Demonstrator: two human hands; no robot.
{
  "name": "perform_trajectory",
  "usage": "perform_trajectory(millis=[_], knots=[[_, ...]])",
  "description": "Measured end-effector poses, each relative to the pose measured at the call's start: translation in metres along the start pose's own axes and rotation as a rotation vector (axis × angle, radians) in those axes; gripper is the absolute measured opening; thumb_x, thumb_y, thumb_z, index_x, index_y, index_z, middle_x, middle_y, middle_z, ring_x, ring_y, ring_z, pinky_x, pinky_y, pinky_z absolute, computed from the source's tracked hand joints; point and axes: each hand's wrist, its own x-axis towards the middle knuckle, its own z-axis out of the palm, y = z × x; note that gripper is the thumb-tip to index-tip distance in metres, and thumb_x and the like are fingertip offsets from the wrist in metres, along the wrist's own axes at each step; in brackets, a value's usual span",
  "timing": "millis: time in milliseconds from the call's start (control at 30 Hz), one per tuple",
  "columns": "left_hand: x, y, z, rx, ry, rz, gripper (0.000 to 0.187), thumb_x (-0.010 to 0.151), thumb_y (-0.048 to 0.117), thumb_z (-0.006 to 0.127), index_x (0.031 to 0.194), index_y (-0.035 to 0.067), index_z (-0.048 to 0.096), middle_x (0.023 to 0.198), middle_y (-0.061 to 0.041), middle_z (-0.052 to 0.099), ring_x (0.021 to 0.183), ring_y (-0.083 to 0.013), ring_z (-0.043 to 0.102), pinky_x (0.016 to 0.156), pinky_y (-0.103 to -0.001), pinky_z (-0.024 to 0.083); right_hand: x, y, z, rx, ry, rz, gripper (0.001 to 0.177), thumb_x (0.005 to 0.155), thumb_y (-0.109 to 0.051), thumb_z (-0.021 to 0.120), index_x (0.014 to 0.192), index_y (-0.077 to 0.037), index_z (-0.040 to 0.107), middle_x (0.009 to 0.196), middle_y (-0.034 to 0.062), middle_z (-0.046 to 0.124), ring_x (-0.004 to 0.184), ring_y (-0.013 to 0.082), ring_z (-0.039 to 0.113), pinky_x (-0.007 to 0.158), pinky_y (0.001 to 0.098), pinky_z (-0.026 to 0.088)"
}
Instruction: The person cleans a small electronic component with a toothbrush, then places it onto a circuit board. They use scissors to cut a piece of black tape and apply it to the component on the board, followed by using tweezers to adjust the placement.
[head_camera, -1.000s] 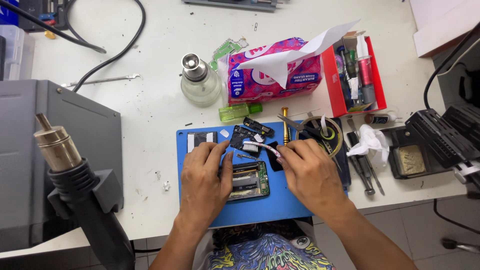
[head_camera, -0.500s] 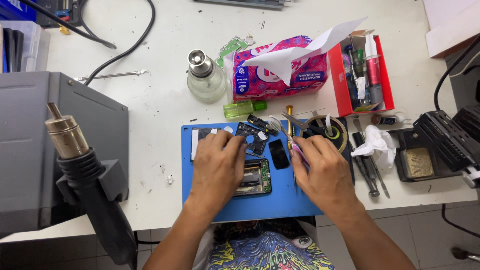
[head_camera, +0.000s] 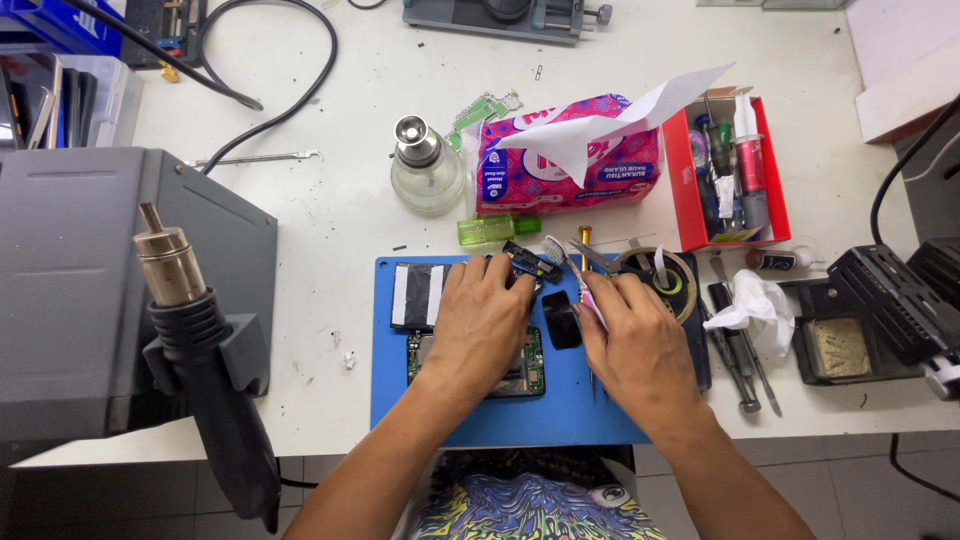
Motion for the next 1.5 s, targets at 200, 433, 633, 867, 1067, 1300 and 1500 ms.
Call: perform_trajectory(millis=[200, 433, 633, 867, 1067, 1300, 1500], knots=[[-0.011, -0.001, 0.007, -0.088, 0.077, 0.041, 0.01, 0.097, 0.017, 0.079, 0.102, 0.011, 0.086, 0.096, -0.012, 0.069, 0.089, -0.0301, 0.069, 0.08, -0.044, 0.05, -0.003, 0.006, 0.008, -0.024, 0.02, -0.008, 0.035, 0.106, -0.026, 0.08, 0.139, -0.012, 0.076, 0.101, 0.0071, 0.068, 0.096, 0.0303, 0.079, 0.081, 0.0409, 0.065], [-0.031, -0.011, 0.014, -0.173, 0.18, 0.074, 0.016, 0.103, 0.027, 0.076, 0.102, 0.012, 0.081, 0.098, -0.01, 0.07, 0.097, -0.0318, 0.071, 0.084, -0.042, 0.051, 0.001, -0.009, 0.001, -0.048, -0.043, -0.024, 0.036, 0.102, -0.024, 0.081, 0.137, -0.014, 0.077, 0.102, 0.0061, 0.069, 0.096, 0.0292, 0.079, 0.084, 0.0402, 0.066], [-0.032, -0.013, 0.01, -0.215, 0.192, 0.106, 0.018, 0.104, 0.028, 0.075, 0.11, 0.012, 0.079, 0.102, -0.009, 0.071, 0.101, -0.0323, 0.072, 0.086, -0.043, 0.052, -0.003, -0.01, -0.002, -0.013, -0.011, -0.027, 0.032, 0.1, -0.017, 0.081, 0.132, -0.013, 0.077, 0.101, 0.0059, 0.068, 0.093, 0.0306, 0.078, 0.081, 0.0412, 0.066], [-0.027, -0.01, -0.012, -0.24, 0.161, 0.089, 0.02, 0.108, 0.02, 0.074, 0.124, 0.01, 0.082, 0.102, -0.009, 0.073, 0.1, -0.0323, 0.077, 0.079, -0.042, 0.055, -0.022, 0.02, -0.045, -0.132, 0.019, 0.081, 0.018, 0.107, -0.014, 0.076, 0.122, -0.013, 0.086, 0.105, 0.0056, 0.076, 0.103, 0.0282, 0.079, 0.084, 0.0375, 0.064], [-0.027, -0.001, -0.013, -0.249, 0.175, 0.105, 0.02, 0.109, 0.022, 0.073, 0.124, 0.011, 0.081, 0.1, -0.008, 0.072, 0.099, -0.0313, 0.077, 0.08, -0.042, 0.055, -0.03, 0.025, -0.049, -0.248, -0.11, 0.065, 0.015, 0.096, -0.017, 0.083, 0.109, -0.016, 0.088, 0.114, 0.0059, 0.076, 0.116, 0.0312, 0.074, 0.088, 0.0445, 0.061], [-0.032, 0.005, -0.018, -0.282, 0.168, 0.089, 0.023, 0.108, 0.022, 0.074, 0.125, 0.01, 0.082, 0.099, -0.009, 0.072, 0.095, -0.0314, 0.078, 0.08, -0.043, 0.057, -0.036, 0.045, -0.048, -0.079, 0.045, 0.072, 0.01, 0.109, -0.022, 0.079, 0.11, -0.015, 0.087, 0.111, 0.0031, 0.073, 0.12, 0.0307, 0.071, 0.1, 0.0426, 0.058], [-0.024, 0.018, -0.007, -0.266, 0.176, 0.121, 0.025, 0.105, 0.026, 0.075, 0.126, 0.014, 0.081, 0.096, -0.007, 0.072, 0.086, -0.0299, 0.076, 0.078, -0.043, 0.056, -0.037, 0.045, -0.062, 0.061, 0.06, 0.082, 0.009, 0.108, -0.017, 0.079, 0.107, -0.011, 0.085, 0.102, 0.0053, 0.075, 0.117, 0.033, 0.074, 0.102, 0.0454, 0.058]])
